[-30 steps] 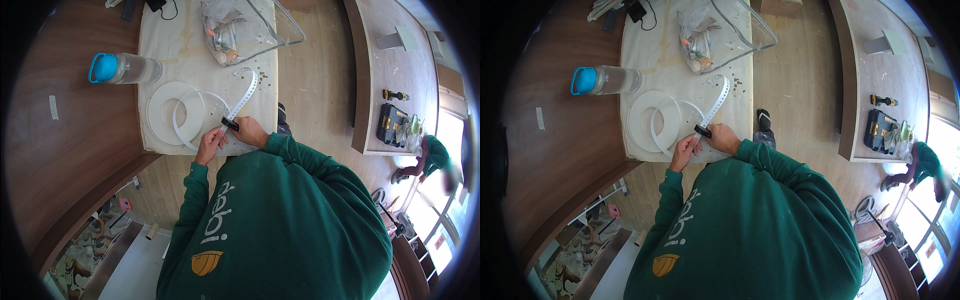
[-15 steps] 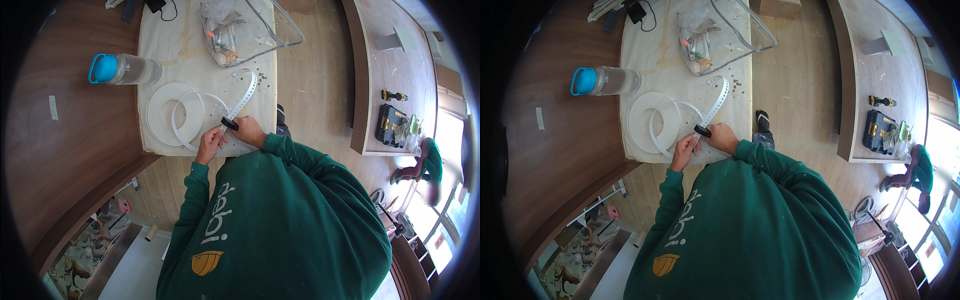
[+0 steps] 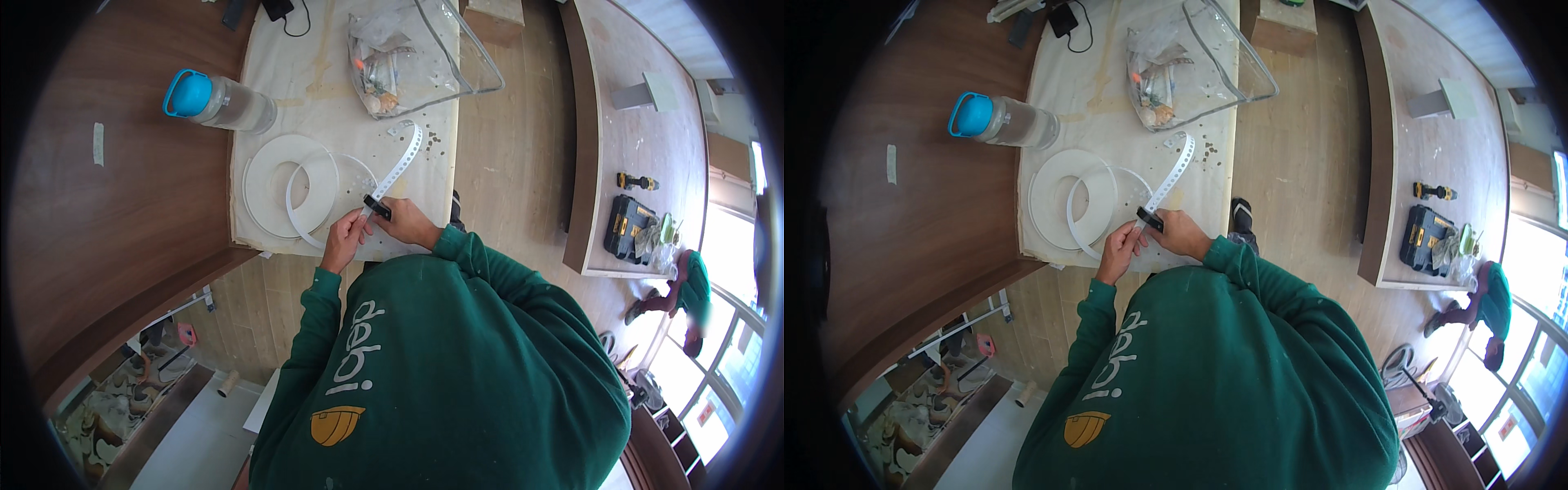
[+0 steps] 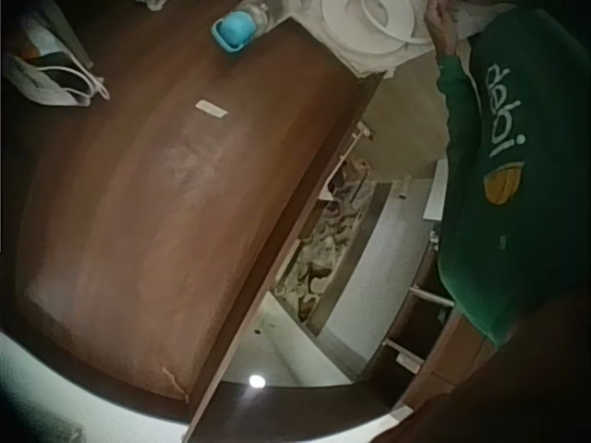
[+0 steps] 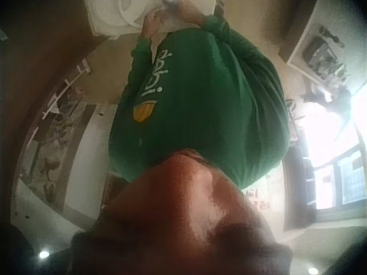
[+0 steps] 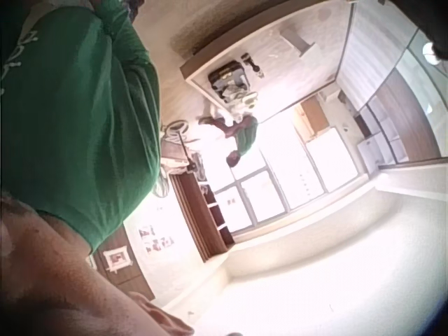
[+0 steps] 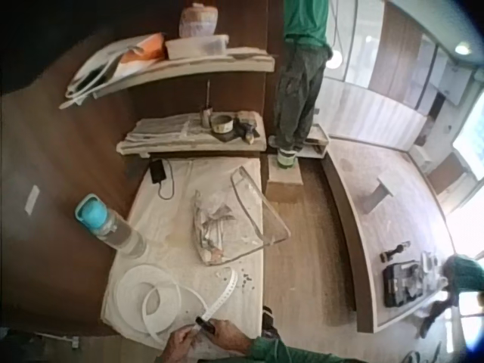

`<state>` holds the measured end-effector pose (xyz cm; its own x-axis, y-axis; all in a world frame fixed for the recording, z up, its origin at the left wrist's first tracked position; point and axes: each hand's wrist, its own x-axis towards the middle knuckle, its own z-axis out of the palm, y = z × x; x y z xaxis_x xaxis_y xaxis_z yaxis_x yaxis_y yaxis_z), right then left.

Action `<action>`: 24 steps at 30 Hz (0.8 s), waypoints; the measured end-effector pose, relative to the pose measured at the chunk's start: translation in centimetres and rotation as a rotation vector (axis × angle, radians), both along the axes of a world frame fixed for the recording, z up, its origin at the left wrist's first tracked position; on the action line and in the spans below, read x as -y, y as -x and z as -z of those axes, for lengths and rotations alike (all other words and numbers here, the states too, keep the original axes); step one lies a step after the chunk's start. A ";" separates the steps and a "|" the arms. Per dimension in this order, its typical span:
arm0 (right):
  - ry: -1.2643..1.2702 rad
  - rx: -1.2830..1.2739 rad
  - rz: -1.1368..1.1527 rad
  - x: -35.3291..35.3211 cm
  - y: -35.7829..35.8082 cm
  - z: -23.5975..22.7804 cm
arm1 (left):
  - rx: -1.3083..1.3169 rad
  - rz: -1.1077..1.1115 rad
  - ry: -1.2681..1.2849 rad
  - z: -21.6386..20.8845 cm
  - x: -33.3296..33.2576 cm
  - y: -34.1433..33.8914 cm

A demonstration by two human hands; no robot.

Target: The person uses a small black tool to cut a white LED strip on a workbench, then gathers small white plastic pieces from the table. The person repeats the cutting action on the LED strip multiple times while another person works in the background.

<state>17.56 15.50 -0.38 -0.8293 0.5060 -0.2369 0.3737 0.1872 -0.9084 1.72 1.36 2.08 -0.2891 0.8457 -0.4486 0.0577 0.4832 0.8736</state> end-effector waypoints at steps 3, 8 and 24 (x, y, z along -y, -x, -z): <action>0.094 -0.055 -0.073 -0.7 0.0 -1.5 | -0.051 -0.042 -0.055 -1.3 0.0 -0.2; 0.243 -0.174 -0.015 -1.2 -0.9 -2.3 | -0.128 -0.126 -0.172 -4.4 -0.3 0.7; -0.857 0.318 0.165 -9.1 -1.2 2.4 | -0.350 -0.496 -0.309 -5.9 2.0 3.5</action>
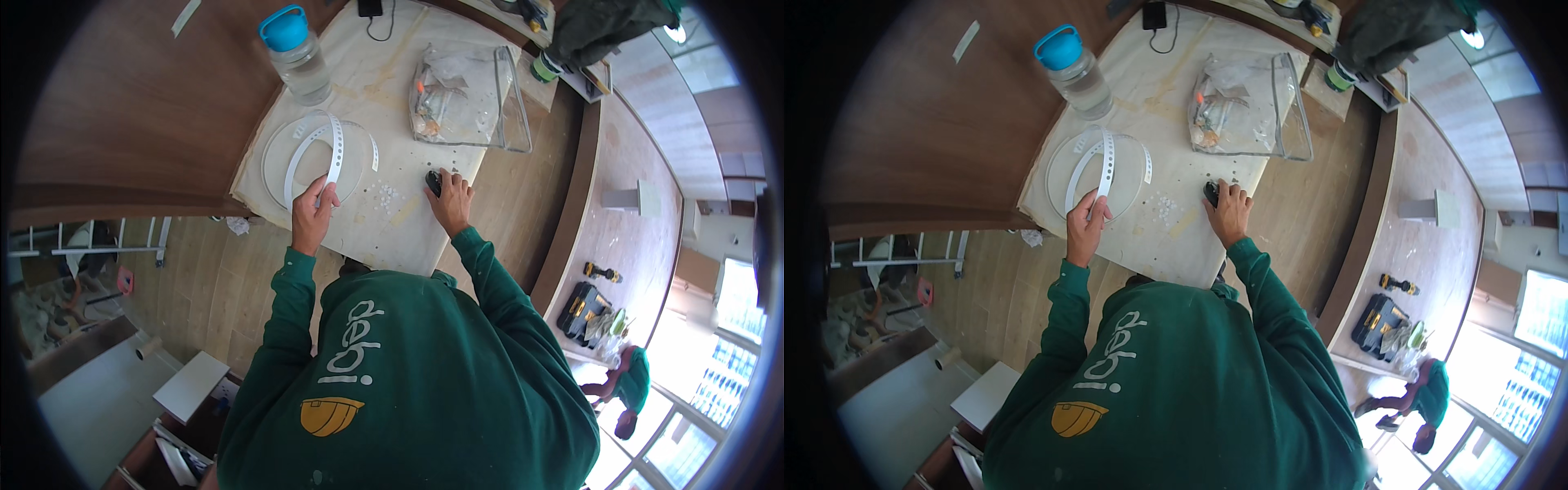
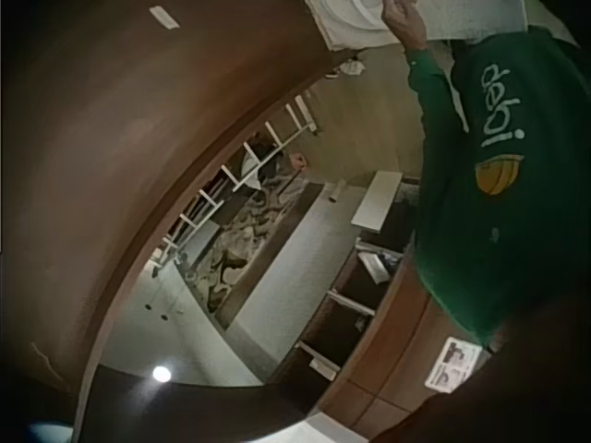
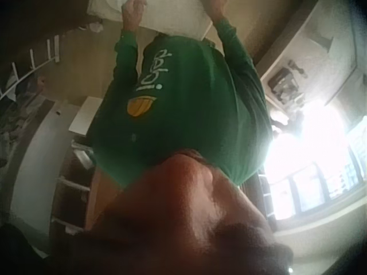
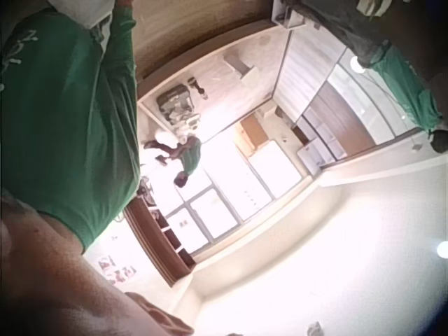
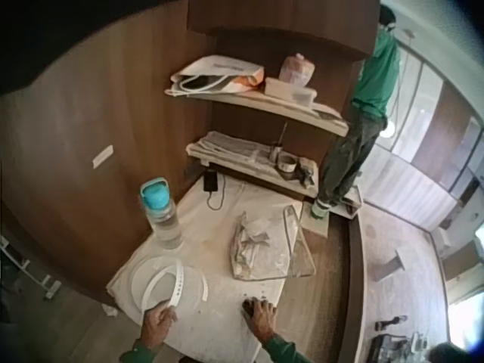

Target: The person uses a small black tool to cut a white LED strip on a workbench, then gathers small white plastic pieces from the table. The person repeats the cutting action on the LED strip multiple times while another person works in the background.

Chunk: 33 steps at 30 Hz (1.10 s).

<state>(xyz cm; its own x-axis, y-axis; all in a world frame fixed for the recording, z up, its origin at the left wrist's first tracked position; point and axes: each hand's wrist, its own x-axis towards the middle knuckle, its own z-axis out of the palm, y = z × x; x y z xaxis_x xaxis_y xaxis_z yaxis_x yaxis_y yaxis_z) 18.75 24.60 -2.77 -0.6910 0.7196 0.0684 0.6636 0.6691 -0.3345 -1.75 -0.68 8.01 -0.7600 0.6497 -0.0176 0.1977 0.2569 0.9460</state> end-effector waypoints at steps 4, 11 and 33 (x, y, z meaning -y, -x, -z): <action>-0.114 -0.078 -0.014 -0.5 1.0 1.1 | -0.027 -0.057 0.004 0.9 0.7 -0.9; -0.103 -0.219 -0.184 -0.2 1.5 1.0 | -0.024 -0.088 -0.016 0.9 1.1 -1.1; 0.121 0.011 -0.553 9.3 -1.1 -1.2 | 0.102 0.005 -0.111 -0.5 4.7 0.0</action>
